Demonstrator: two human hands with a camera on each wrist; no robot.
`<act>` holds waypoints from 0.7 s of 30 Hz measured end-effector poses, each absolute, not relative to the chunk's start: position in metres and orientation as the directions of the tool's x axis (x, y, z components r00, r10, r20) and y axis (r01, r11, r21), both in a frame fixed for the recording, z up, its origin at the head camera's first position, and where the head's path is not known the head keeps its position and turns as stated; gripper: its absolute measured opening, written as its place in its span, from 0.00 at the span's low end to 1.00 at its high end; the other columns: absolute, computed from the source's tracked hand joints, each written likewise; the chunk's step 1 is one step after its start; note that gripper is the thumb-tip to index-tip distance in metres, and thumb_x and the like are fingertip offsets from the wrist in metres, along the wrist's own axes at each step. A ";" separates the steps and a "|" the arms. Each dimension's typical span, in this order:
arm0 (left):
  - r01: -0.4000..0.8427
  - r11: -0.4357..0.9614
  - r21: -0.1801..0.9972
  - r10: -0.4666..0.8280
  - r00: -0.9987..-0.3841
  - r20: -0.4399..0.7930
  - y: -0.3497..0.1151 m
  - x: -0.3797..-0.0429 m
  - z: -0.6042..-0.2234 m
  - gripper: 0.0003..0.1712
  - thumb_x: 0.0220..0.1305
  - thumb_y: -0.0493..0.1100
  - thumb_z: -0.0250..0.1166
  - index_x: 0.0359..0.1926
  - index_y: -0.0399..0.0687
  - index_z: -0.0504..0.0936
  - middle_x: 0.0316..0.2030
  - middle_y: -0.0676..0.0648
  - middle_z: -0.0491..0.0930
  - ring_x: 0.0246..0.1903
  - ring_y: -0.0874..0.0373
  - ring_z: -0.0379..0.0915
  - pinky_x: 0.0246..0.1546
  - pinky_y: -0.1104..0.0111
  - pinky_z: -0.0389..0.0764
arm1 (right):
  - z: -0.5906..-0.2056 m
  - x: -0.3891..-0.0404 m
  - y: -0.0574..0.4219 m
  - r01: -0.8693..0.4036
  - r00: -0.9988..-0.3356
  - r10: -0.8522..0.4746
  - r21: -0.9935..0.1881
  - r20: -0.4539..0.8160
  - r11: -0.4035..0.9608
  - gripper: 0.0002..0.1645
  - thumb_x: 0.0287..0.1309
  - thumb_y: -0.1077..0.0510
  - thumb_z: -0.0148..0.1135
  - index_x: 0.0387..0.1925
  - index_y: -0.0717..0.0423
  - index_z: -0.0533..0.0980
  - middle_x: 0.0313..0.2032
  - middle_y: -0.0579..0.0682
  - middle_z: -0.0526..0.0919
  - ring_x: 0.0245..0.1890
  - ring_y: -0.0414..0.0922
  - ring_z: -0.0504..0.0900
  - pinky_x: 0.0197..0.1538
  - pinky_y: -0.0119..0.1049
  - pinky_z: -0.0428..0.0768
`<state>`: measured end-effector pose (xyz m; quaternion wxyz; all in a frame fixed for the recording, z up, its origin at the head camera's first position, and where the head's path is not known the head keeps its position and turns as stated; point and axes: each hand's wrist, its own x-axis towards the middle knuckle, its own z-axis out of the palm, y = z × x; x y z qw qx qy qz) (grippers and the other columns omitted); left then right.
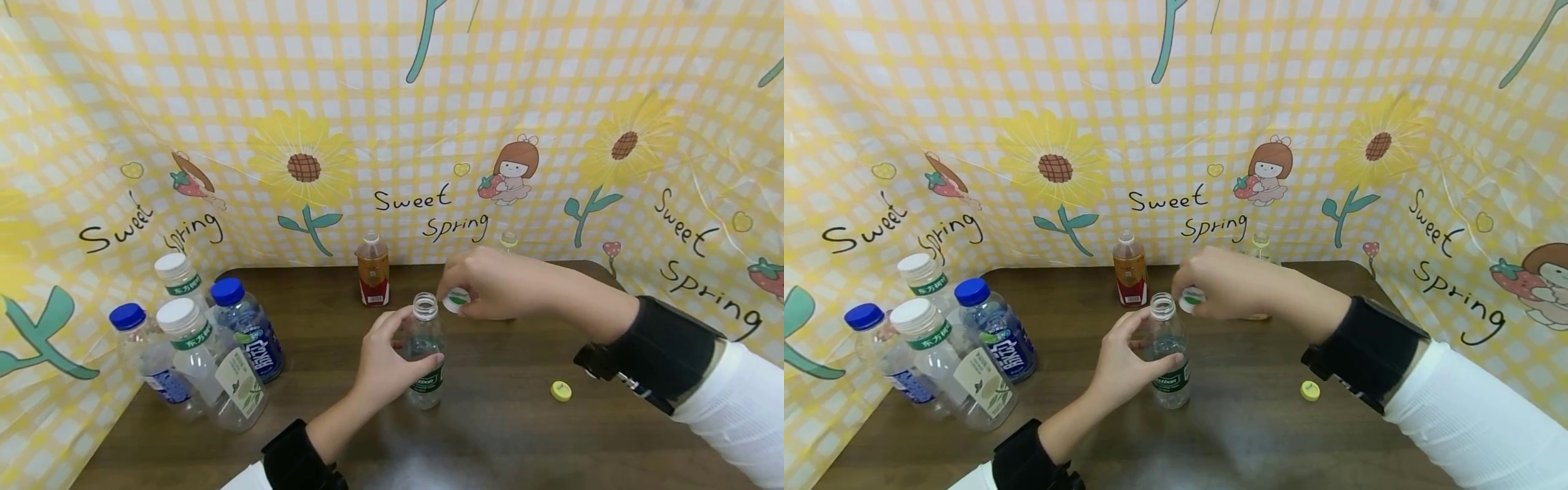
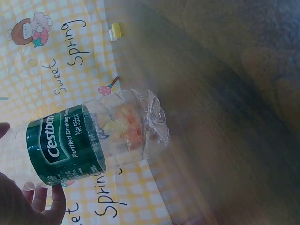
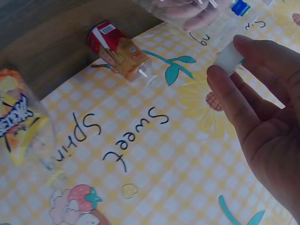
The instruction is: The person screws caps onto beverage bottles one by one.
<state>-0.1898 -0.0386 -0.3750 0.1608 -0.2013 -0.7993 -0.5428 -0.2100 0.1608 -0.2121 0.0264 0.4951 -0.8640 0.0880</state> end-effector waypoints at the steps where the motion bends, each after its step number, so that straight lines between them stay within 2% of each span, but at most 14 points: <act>1: 0.501 0.326 0.802 0.152 -0.865 0.479 -0.038 -0.190 -0.375 0.38 0.42 0.45 0.82 0.57 0.49 0.78 0.47 0.50 0.76 0.46 0.57 0.73 0.40 0.61 0.81 | -0.210 -0.211 0.157 -0.866 -0.499 -0.856 -0.121 0.137 0.486 0.13 0.48 0.67 0.72 0.38 0.55 0.84 0.34 0.45 0.81 0.24 0.35 0.74 0.30 0.30 0.76; 10: 0.509 0.325 0.797 0.174 -0.861 0.478 -0.038 -0.190 -0.375 0.39 0.42 0.44 0.82 0.58 0.48 0.78 0.47 0.51 0.76 0.46 0.57 0.74 0.40 0.61 0.82 | -0.202 -0.217 0.135 -0.903 -0.430 -0.897 -0.066 0.108 0.425 0.11 0.48 0.67 0.73 0.36 0.55 0.84 0.33 0.45 0.81 0.30 0.39 0.75 0.34 0.32 0.76; 15: 0.508 0.332 0.795 0.189 -0.862 0.471 -0.037 -0.189 -0.377 0.40 0.42 0.43 0.81 0.59 0.46 0.77 0.48 0.51 0.76 0.47 0.57 0.74 0.41 0.60 0.82 | -0.205 -0.217 0.130 -0.907 -0.420 -0.904 -0.057 0.079 0.416 0.12 0.47 0.69 0.72 0.37 0.58 0.85 0.35 0.47 0.83 0.36 0.42 0.79 0.40 0.34 0.79; 21: 0.512 0.328 0.794 0.192 -0.859 0.475 -0.036 -0.189 -0.377 0.39 0.41 0.43 0.81 0.58 0.47 0.77 0.49 0.52 0.76 0.47 0.58 0.73 0.41 0.61 0.82 | -0.205 -0.214 0.126 -0.901 -0.433 -0.899 -0.060 0.055 0.430 0.12 0.48 0.69 0.71 0.38 0.58 0.85 0.34 0.47 0.83 0.34 0.41 0.80 0.36 0.32 0.79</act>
